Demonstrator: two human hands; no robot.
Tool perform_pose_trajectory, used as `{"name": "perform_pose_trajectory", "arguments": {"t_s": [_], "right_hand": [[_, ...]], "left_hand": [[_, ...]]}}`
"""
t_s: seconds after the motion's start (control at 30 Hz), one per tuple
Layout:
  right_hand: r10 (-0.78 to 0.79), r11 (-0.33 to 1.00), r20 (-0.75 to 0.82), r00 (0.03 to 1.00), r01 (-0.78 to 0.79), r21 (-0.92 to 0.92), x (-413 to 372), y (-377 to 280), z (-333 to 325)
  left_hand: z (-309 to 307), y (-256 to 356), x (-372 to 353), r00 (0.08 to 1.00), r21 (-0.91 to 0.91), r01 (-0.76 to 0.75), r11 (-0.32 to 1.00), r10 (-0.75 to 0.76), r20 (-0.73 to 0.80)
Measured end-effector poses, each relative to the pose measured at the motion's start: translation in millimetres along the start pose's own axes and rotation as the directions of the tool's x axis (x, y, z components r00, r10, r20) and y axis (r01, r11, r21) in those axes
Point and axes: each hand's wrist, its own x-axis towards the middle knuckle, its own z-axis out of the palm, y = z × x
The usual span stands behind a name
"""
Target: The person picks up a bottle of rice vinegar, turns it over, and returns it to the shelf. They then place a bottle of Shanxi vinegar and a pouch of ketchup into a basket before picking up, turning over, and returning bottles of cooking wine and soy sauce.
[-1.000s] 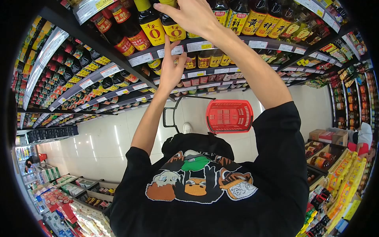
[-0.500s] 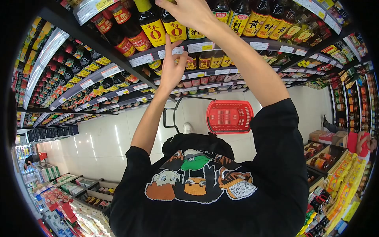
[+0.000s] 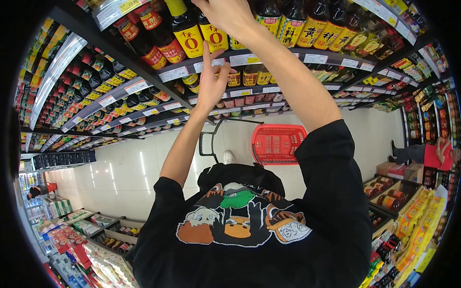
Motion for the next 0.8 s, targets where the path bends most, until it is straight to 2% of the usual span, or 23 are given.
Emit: {"name": "perform_pose_trajectory", "arguments": {"t_s": [0.1, 0.23, 0.4, 0.53, 0.73, 0.8], "right_hand": [[-0.012, 1.0, -0.053, 0.999, 0.012, 0.01, 1, 2, 5], [0.012, 0.999, -0.034, 0.999, -0.01, 0.051, 1, 0, 3], [-0.043, 0.997, -0.074, 0.996, 0.038, -0.061, 5, 7, 12], [-0.031, 0.999, -0.047, 0.998, 0.031, -0.017, 5, 6, 11], [-0.085, 0.995, -0.095, 0.992, 0.08, -0.06, 5, 6, 12], [-0.056, 0.998, -0.072, 0.996, 0.055, -0.013, 4, 4, 11]], "left_hand": [[0, 3, -1, 1.0, -0.002, 0.002, 1.0, -0.002, -0.005], [0, -1, 0, 1.0, 0.012, -0.015, 1.0, 0.015, 0.016], [-2, -2, 1, 0.999, 0.037, -0.027, 0.999, 0.026, 0.038], [0, 1, 0, 1.0, 0.022, -0.024, 0.999, 0.024, 0.019], [0, 3, -1, 1.0, 0.016, -0.012, 1.0, 0.012, 0.01], [0, 4, -1, 1.0, 0.02, -0.013, 1.0, 0.013, 0.01]]}}
